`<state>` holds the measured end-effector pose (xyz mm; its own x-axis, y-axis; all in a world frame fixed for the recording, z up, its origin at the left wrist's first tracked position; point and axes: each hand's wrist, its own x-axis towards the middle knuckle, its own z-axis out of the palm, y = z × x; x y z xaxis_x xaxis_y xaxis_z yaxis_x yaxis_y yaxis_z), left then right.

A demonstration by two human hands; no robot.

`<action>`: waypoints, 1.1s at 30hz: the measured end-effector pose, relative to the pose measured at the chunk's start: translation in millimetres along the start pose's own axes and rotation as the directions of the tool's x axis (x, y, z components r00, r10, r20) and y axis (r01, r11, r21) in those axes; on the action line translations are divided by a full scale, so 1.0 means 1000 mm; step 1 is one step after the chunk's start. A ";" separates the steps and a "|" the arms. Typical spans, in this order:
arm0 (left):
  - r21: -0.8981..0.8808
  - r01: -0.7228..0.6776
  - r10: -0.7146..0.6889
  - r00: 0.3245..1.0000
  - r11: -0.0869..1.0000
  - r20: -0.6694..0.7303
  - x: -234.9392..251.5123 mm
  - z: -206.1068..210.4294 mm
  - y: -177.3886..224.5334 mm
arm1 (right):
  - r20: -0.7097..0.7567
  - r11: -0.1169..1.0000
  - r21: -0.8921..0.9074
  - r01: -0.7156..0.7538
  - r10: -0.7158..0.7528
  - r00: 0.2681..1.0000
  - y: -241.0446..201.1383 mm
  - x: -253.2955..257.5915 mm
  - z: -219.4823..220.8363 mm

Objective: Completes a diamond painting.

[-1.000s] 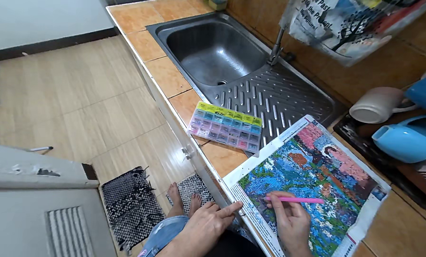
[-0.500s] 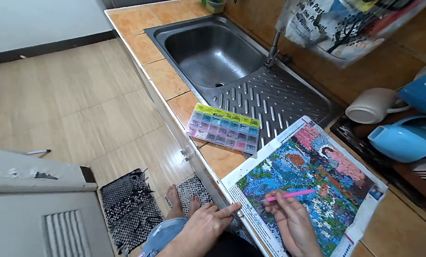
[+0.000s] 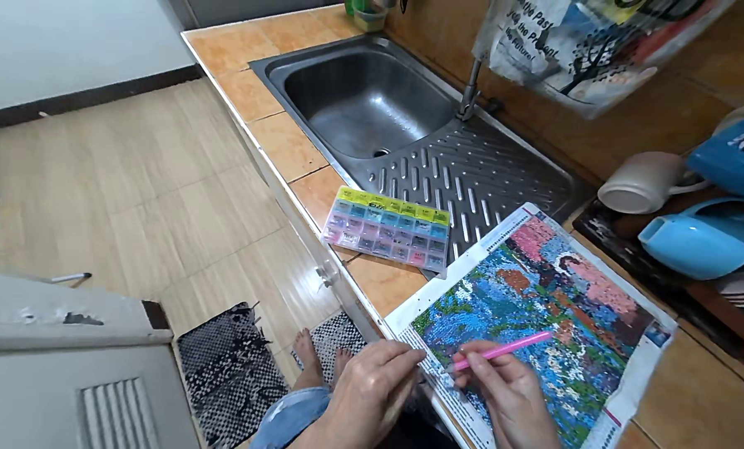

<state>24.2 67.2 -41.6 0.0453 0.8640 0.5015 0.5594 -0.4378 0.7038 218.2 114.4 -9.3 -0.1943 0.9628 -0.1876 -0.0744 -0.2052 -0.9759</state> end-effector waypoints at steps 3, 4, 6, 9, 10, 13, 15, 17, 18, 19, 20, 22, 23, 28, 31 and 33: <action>-0.028 0.038 -0.039 0.999 0.999 -0.032 0.017 0.002 0.009 | 0.076 1.000 -0.012 0.024 -0.023 0.997 -0.003 -0.001 0.007; -0.028 0.043 -0.043 0.998 0.999 -0.034 0.021 0.003 0.010 | 0.091 0.999 -0.013 0.029 -0.028 0.995 -0.004 -0.001 0.009; -0.029 0.042 -0.043 0.998 0.999 -0.040 0.026 0.005 0.011 | 0.106 0.999 -0.011 0.034 -0.032 0.994 -0.005 -0.001 0.012; -0.032 0.026 -0.027 0.998 0.999 -0.052 0.028 0.007 0.010 | 0.123 0.999 0.018 0.038 -0.040 0.992 -0.002 -0.001 0.017; -0.029 0.021 -0.022 0.998 0.999 -0.054 0.029 0.007 0.010 | 0.126 0.999 0.030 0.031 -0.034 0.991 -0.001 -0.001 0.018; -0.028 0.009 -0.011 0.999 1.000 -0.053 0.031 0.009 0.009 | 0.112 0.997 0.073 -0.028 0.019 0.994 -0.003 -0.003 0.022; -0.023 0.008 -0.009 0.999 1.000 -0.045 0.032 0.008 0.008 | 0.097 0.994 0.095 -0.059 0.050 0.994 -0.004 -0.003 0.024; -0.025 0.002 -0.003 0.999 1.000 -0.039 0.033 0.008 0.007 | 0.094 0.993 0.100 -0.063 0.054 0.994 -0.003 -0.003 0.025; -0.035 0.001 -0.002 1.000 0.999 -0.031 0.033 0.008 0.006 | 0.096 0.993 0.099 -0.064 0.054 0.994 -0.003 -0.002 0.025; -0.048 0.005 -0.006 1.000 0.999 -0.021 0.033 0.008 0.004 | 0.098 0.993 0.099 -0.066 0.056 0.994 -0.002 -0.002 0.025; -0.060 0.012 -0.013 1.000 0.998 -0.013 0.033 0.009 0.003 | 0.100 0.993 0.094 -0.067 0.058 0.993 -0.002 -0.002 0.025; -0.056 0.034 -0.034 0.999 0.998 -0.012 0.033 0.009 -0.001 | 0.090 0.997 0.064 -0.039 0.033 0.995 -0.003 0.000 0.022; -0.025 0.044 -0.045 0.999 0.999 -0.016 0.033 0.009 -0.005 | 0.067 0.999 0.053 0.001 -0.005 0.998 -0.002 0.003 0.018; 0.228 0.088 -0.095 0.995 0.970 0.017 0.034 0.012 -0.027 | -0.177 0.984 0.019 0.177 -0.171 0.969 -0.005 0.025 -0.014; 0.295 0.089 -0.103 0.994 0.951 0.032 0.037 0.015 -0.037 | -0.244 0.981 0.015 0.192 -0.183 0.952 -0.011 0.029 -0.024; 0.310 0.093 -0.115 0.992 0.946 0.054 0.037 0.017 -0.039 | -0.247 0.980 0.016 0.199 -0.189 0.951 -0.011 0.027 -0.025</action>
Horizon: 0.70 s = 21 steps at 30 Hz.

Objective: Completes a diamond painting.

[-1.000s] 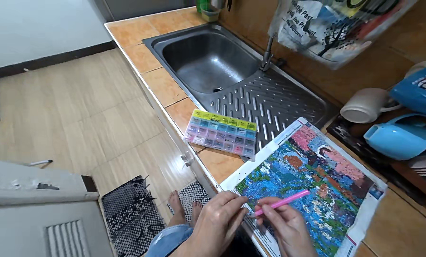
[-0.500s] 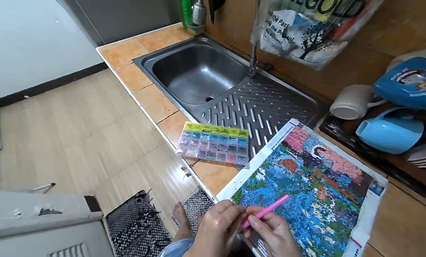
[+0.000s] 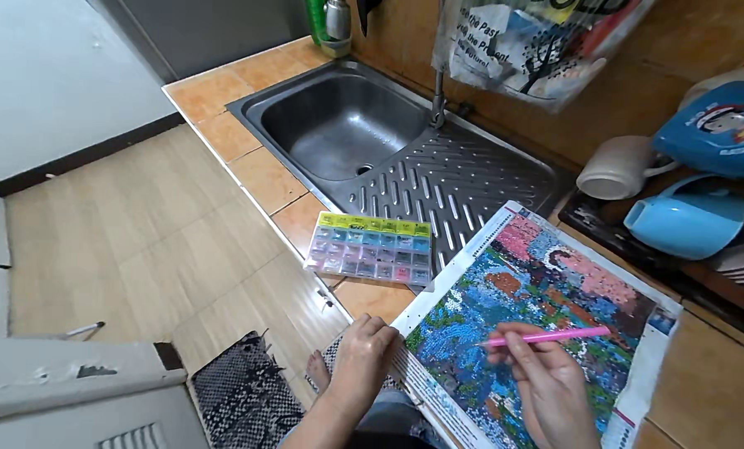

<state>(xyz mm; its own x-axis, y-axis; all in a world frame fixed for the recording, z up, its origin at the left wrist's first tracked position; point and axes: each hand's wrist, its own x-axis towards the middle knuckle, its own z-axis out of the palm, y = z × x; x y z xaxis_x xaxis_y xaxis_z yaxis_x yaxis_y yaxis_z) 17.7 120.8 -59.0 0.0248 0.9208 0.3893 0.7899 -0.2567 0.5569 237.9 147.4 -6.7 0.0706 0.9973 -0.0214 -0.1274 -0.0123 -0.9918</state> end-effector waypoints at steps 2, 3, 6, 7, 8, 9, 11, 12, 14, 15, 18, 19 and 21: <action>0.005 0.006 -0.006 0.999 1.000 0.034 0.000 0.001 0.000 | 0.000 1.000 -0.014 0.004 -0.004 1.000 0.002 -0.002 0.000; 0.009 0.008 -0.008 0.999 1.000 0.045 0.000 0.001 0.000 | 0.002 1.000 -0.023 0.005 -0.005 1.000 0.004 -0.003 0.000; 0.012 0.011 -0.012 0.998 1.000 0.058 0.000 0.000 0.001 | 0.009 0.999 -0.044 0.021 -0.020 1.000 0.008 -0.006 0.001; 0.012 0.015 -0.016 0.998 1.000 0.063 0.000 0.000 0.001 | 0.016 0.998 -0.047 0.029 -0.029 0.999 0.009 -0.007 0.000; 0.011 0.018 -0.019 0.998 1.000 0.066 0.000 0.000 0.001 | 0.021 0.998 -0.052 0.037 -0.036 0.999 0.009 -0.007 0.000; 0.012 0.016 -0.017 0.998 1.000 0.060 0.000 0.001 0.000 | 0.027 0.997 -0.061 0.046 -0.044 0.999 0.009 -0.007 0.000; 0.010 0.004 -0.005 0.999 1.000 0.040 0.000 0.003 -0.001 | 0.035 0.996 -0.069 0.061 -0.058 0.998 0.010 -0.006 0.001; 0.007 -0.001 0.001 1.000 1.000 0.029 0.000 0.004 -0.002 | 0.037 0.995 -0.068 0.067 -0.064 0.997 0.010 -0.006 0.001; 0.004 -0.010 0.010 1.000 1.000 0.001 -0.001 0.005 -0.003 | 0.045 0.995 -0.064 0.073 -0.070 0.997 0.011 -0.005 0.003; 0.001 -0.018 0.018 1.000 1.000 -0.017 -0.003 0.005 -0.004 | 0.051 0.995 -0.058 0.077 -0.074 0.996 0.013 -0.005 0.003; -0.031 -0.053 0.050 0.996 0.998 -0.068 -0.014 0.003 -0.005 | 0.066 0.995 -0.065 0.070 -0.065 0.996 0.017 -0.006 0.008; -0.048 -0.064 0.060 0.995 0.997 -0.075 -0.020 0.002 -0.005 | 0.073 0.995 -0.077 0.058 -0.052 0.996 0.018 -0.006 0.010; -0.058 -0.084 0.079 0.993 0.995 -0.083 -0.033 0.000 -0.006 | 0.089 0.993 -0.107 0.050 -0.040 0.995 0.023 -0.006 0.013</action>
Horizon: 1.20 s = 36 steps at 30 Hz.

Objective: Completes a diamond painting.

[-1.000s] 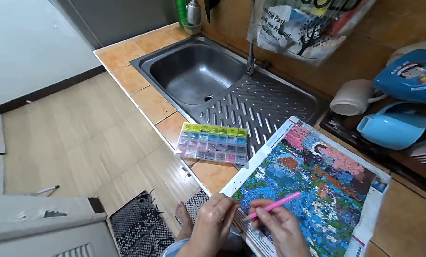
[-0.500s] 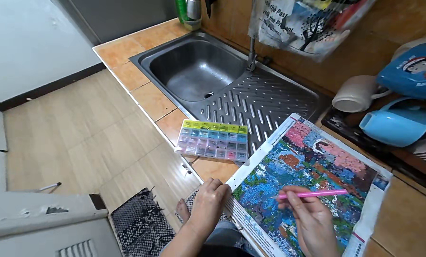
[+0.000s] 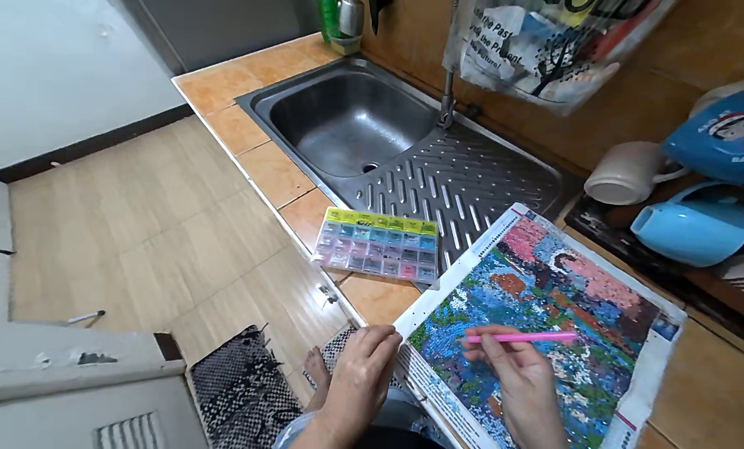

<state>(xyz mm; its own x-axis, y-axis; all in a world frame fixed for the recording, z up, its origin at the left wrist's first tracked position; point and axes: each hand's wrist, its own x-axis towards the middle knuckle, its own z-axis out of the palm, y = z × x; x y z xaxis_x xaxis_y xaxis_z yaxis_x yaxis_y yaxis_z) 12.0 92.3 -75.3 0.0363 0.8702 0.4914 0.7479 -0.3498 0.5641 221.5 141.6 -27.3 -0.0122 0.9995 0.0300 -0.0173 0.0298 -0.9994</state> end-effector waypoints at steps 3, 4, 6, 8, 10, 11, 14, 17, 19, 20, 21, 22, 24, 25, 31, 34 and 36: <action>0.003 -0.030 0.030 1.000 1.000 0.004 -0.017 -0.003 -0.001 | 0.026 0.998 -0.048 0.035 -0.033 0.999 0.007 0.002 0.005; 0.007 -0.044 0.044 0.999 0.999 0.013 -0.022 -0.004 -0.001 | 0.031 0.997 -0.066 0.041 -0.039 0.999 0.008 0.004 0.007; 0.032 -0.078 0.077 0.996 0.996 0.041 -0.029 -0.004 -0.001 | 0.034 0.992 -0.113 0.057 -0.054 0.998 0.008 0.007 0.012; 0.074 -0.094 0.088 0.993 0.993 0.084 -0.033 -0.003 -0.001 | 0.047 0.978 -0.182 0.101 -0.094 0.994 0.011 0.012 0.017; 0.110 -0.101 0.089 0.990 0.989 0.108 -0.034 -0.002 -0.001 | 0.074 0.954 -0.253 0.161 -0.147 0.986 0.015 0.018 0.021; 0.119 -0.100 0.087 0.990 0.988 0.111 -0.033 -0.002 0.000 | 0.090 0.939 -0.283 0.193 -0.175 0.981 0.018 0.020 0.023; 0.135 -0.097 0.082 0.991 0.986 0.110 -0.031 -0.003 0.002 | 0.124 0.888 -0.380 0.260 -0.229 0.965 0.025 0.027 0.028; 0.134 -0.091 0.074 0.989 0.987 0.125 -0.031 -0.004 0.003 | 0.149 0.844 -0.449 0.294 -0.254 0.956 0.028 0.033 0.031; 0.134 -0.090 0.073 0.990 0.987 0.124 -0.030 -0.004 0.004 | 0.159 0.826 -0.475 0.302 -0.257 0.953 0.029 0.035 0.032; 0.133 -0.091 0.075 0.990 0.987 0.119 -0.030 -0.004 0.004 | 0.162 0.817 -0.484 0.312 -0.267 0.950 0.031 0.036 0.033; 0.133 -0.093 0.077 0.990 0.987 0.117 -0.031 -0.004 0.004 | 0.163 0.807 -0.493 0.325 -0.282 0.946 0.033 0.037 0.034; 0.134 -0.095 0.079 0.990 0.986 0.118 -0.031 -0.005 0.004 | 0.161 0.798 -0.501 0.334 -0.293 0.942 0.035 0.038 0.034; 0.130 -0.094 0.078 0.990 0.987 0.118 -0.031 -0.005 0.004 | 0.158 0.791 -0.511 0.336 -0.298 0.941 0.036 0.039 0.034; 0.126 -0.091 0.076 0.990 0.988 0.119 -0.032 -0.005 0.004 | 0.157 0.793 -0.511 0.333 -0.295 0.942 0.036 0.039 0.035; 0.118 -0.086 0.072 0.990 0.989 0.118 -0.032 -0.004 0.003 | 0.170 0.778 -0.526 0.344 -0.300 0.939 0.036 0.038 0.034; 0.115 -0.080 0.066 0.990 0.990 0.125 -0.032 -0.004 0.003 | 0.167 0.781 -0.521 0.344 -0.303 0.938 0.036 0.037 0.034; 0.119 -0.081 0.066 0.990 0.990 0.123 -0.032 -0.004 0.003 | 0.166 0.779 -0.524 0.344 -0.303 0.939 0.036 0.037 0.034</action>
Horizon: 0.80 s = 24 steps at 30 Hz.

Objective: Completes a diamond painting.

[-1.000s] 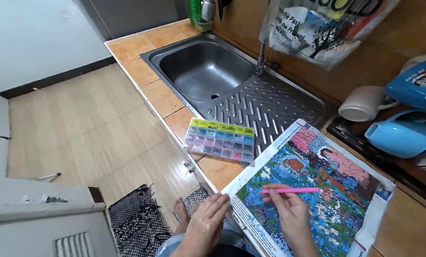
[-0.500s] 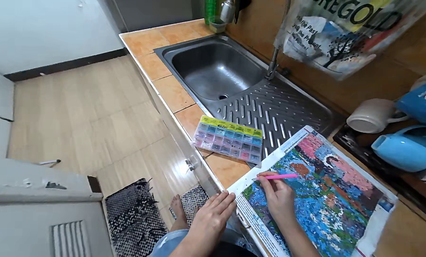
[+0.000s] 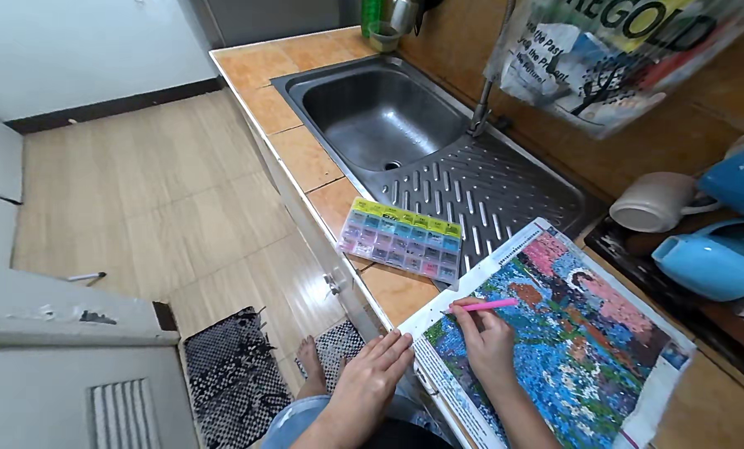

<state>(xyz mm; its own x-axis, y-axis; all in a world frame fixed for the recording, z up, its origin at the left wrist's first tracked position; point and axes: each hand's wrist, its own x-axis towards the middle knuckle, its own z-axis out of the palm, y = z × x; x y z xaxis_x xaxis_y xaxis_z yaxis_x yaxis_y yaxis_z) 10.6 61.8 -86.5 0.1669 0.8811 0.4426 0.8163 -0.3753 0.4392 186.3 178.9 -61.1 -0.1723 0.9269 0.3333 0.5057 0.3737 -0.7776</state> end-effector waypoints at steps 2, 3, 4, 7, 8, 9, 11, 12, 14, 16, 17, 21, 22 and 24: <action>0.002 0.000 0.000 1.000 1.000 0.000 0.000 0.001 0.000 | 0.001 1.000 -0.003 0.004 -0.004 1.000 0.000 0.000 0.000; 0.002 0.001 -0.001 1.000 1.000 0.000 0.000 0.001 0.000 | 0.003 1.000 -0.002 0.008 -0.008 1.000 0.000 0.000 0.000; 0.001 0.001 -0.001 1.000 1.000 -0.001 0.000 0.001 0.000 | 0.006 1.000 0.002 0.010 -0.010 1.000 0.000 -0.001 0.000; 0.002 0.002 -0.002 1.000 1.000 -0.001 0.000 0.001 0.000 | 0.011 1.000 0.014 0.010 -0.010 1.000 0.000 -0.001 0.000; 0.002 0.001 -0.001 1.000 1.000 -0.001 0.000 0.001 0.000 | 0.009 1.000 0.016 0.009 -0.009 1.000 0.000 -0.001 0.000; 0.002 0.002 -0.002 1.000 1.000 0.001 -0.001 0.000 0.000 | 0.004 1.000 0.021 0.005 -0.006 1.000 -0.001 0.000 0.000; -0.010 0.007 -0.007 1.000 1.000 0.012 -0.001 0.000 0.000 | -0.004 1.000 0.028 -0.003 0.003 1.000 -0.001 0.001 -0.002; -0.014 0.010 -0.010 1.000 1.000 0.015 -0.001 0.000 0.000 | -0.007 1.000 0.020 -0.003 0.003 1.000 -0.001 0.001 -0.004; -0.017 0.012 -0.012 1.000 1.000 0.009 -0.001 0.001 0.000 | -0.020 1.000 0.001 0.008 -0.008 1.000 0.000 -0.001 -0.010; -0.015 0.011 -0.010 1.000 1.000 0.004 -0.001 0.001 0.000 | -0.032 1.000 -0.002 0.003 -0.003 0.999 0.000 -0.006 -0.018; -0.013 0.009 -0.009 1.000 1.000 0.007 -0.001 0.001 -0.001 | -0.036 1.000 0.018 -0.007 0.007 0.999 0.000 -0.009 -0.023; -0.003 0.006 -0.006 1.000 1.000 0.004 -0.002 0.001 0.000 | -0.071 0.994 0.105 -0.032 0.039 0.997 -0.001 -0.029 -0.037; 0.001 0.004 -0.004 1.000 1.000 0.003 -0.002 0.001 0.000 | -0.071 0.991 0.128 -0.034 0.043 0.997 -0.001 -0.034 -0.040; 0.006 -0.001 0.001 1.000 1.000 0.002 -0.002 0.002 0.000 | -0.064 0.985 0.168 -0.041 0.053 0.997 -0.002 -0.043 -0.045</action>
<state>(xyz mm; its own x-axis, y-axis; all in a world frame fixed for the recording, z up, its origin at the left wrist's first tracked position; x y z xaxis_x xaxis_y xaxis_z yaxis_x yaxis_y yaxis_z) 11.3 60.7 -88.8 0.1684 0.8813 0.4415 0.8194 -0.3742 0.4343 230.7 136.4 -50.4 -0.0905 0.9412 0.3255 0.3632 0.3355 -0.8692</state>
